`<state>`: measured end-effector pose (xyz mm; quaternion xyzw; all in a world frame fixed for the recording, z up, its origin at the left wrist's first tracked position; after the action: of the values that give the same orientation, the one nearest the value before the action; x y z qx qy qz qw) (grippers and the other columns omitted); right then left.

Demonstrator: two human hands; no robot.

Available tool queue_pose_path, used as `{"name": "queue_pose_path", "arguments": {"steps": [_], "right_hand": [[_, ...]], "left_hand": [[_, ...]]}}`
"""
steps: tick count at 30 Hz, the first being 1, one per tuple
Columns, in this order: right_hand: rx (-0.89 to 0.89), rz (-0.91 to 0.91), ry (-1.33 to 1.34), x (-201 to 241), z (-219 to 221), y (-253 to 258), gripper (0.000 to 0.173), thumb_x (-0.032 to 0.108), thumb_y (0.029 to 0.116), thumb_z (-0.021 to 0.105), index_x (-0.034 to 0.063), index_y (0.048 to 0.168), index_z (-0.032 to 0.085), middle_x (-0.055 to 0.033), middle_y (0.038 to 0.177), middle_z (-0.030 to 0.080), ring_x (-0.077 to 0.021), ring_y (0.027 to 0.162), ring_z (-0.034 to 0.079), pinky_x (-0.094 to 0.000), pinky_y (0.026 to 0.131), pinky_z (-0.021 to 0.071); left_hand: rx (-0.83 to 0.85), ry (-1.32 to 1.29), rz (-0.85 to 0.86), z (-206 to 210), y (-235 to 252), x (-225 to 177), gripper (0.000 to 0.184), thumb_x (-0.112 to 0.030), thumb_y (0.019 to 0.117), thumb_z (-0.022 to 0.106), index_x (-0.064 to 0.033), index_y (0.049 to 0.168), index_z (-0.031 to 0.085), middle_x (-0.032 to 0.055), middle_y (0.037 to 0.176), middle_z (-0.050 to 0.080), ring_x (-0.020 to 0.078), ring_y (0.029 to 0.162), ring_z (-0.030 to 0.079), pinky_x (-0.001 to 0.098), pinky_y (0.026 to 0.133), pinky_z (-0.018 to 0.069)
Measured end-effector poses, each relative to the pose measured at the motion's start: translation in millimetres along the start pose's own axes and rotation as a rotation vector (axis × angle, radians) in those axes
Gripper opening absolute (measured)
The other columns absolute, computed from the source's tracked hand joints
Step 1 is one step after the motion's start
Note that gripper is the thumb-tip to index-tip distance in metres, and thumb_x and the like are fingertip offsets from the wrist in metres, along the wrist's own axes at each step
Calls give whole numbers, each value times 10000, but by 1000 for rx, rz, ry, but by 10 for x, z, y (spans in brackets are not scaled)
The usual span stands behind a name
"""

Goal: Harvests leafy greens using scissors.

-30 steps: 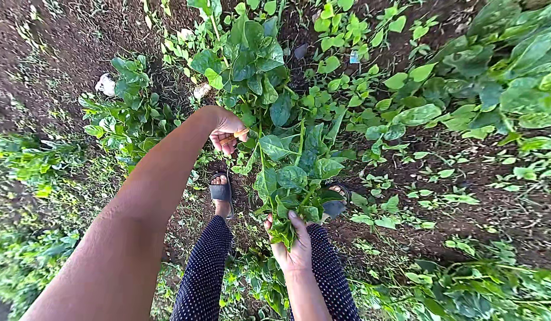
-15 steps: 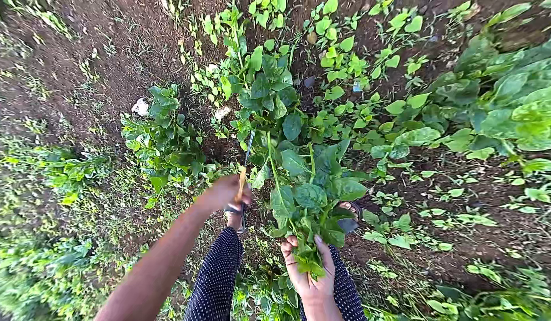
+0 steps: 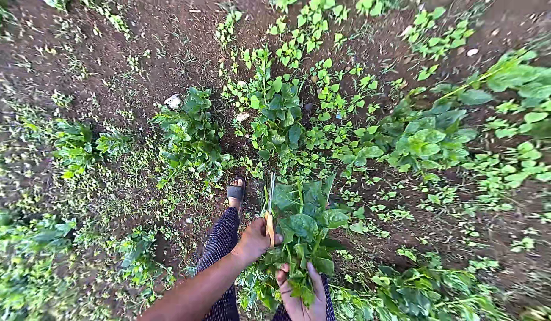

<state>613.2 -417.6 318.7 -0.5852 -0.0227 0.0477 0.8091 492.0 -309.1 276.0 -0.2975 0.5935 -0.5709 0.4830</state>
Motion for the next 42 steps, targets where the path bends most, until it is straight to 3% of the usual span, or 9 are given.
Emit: {"name": "queue_pose_path", "arguments": {"steps": [9,11,14,18,22,27,30,34,42], "right_hand": [[174,-63,-107,-286,400,-817,342,334,744,861,131,1005,778,-110,974,766,-231,831,758,-379,732,646],[210,-77,-99,-352,535,-944,298,300,801,811,121,1035,766,-112,988,764,-221,813,754,-363,714,642],[201,-113,-111,-487,694,-1109,206,205,978,549,79,1088,669,-122,984,746,-209,753,733,-343,655,627],[230,-156,-128,-655,756,-1203,241,179,997,504,53,1181,594,-135,1009,718,-210,743,709,-350,636,612],[259,-195,-132,-696,836,-1302,230,208,987,472,59,1111,596,-121,931,729,-215,746,720,-353,646,613],[375,-115,-48,-673,701,-1404,261,219,994,451,55,1098,625,-178,1026,747,-328,928,745,-448,790,626],[379,-83,112,-647,613,-1428,257,217,994,463,44,1054,643,-172,982,745,-298,869,747,-413,759,632],[300,-127,355,-468,462,-1482,276,239,1003,435,35,997,620,-141,830,720,-240,699,726,-351,645,624],[207,-260,495,672,-91,-1911,432,329,1066,298,54,964,614,-120,796,718,-216,655,721,-323,579,614]], "left_hand": [[70,126,129,-204,-1045,-118,398,-89,941,716,19,1284,545,138,1084,668,185,941,660,366,859,550],[73,238,185,-277,-1233,-205,378,-59,952,674,21,1300,548,148,1099,670,203,959,665,386,877,553],[45,469,255,-364,-1454,-309,330,-61,990,596,18,1309,564,182,1131,680,262,1018,679,454,930,545],[19,743,300,-467,-1638,-423,342,-138,1030,558,0,1344,563,212,1177,681,336,1098,675,538,984,517],[14,878,340,-471,-1807,-486,362,-132,1028,567,0,1364,541,227,1197,676,365,1118,675,564,996,515],[22,1047,346,-400,-1930,-456,370,-157,1020,590,-18,1360,544,216,1171,690,373,1103,684,579,981,524],[43,1126,331,-274,-1962,-457,378,-198,1040,577,-18,1371,544,219,1190,686,371,1119,681,572,995,519],[87,1224,299,12,-1936,-497,405,-177,1015,558,-22,1389,540,223,1219,675,374,1143,667,587,999,507],[82,1252,408,818,-1967,-951,399,-213,1030,594,-36,1385,547,177,1174,696,304,1062,696,512,970,544]]}}
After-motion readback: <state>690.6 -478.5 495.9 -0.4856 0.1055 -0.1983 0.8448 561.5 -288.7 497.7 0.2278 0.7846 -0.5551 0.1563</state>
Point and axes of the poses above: each hand's wrist, its own y-axis towards the middle knuckle, its own z-axis out of the palm, x = y × z, the point moved 1 cm from there along y, towards the middle knuckle
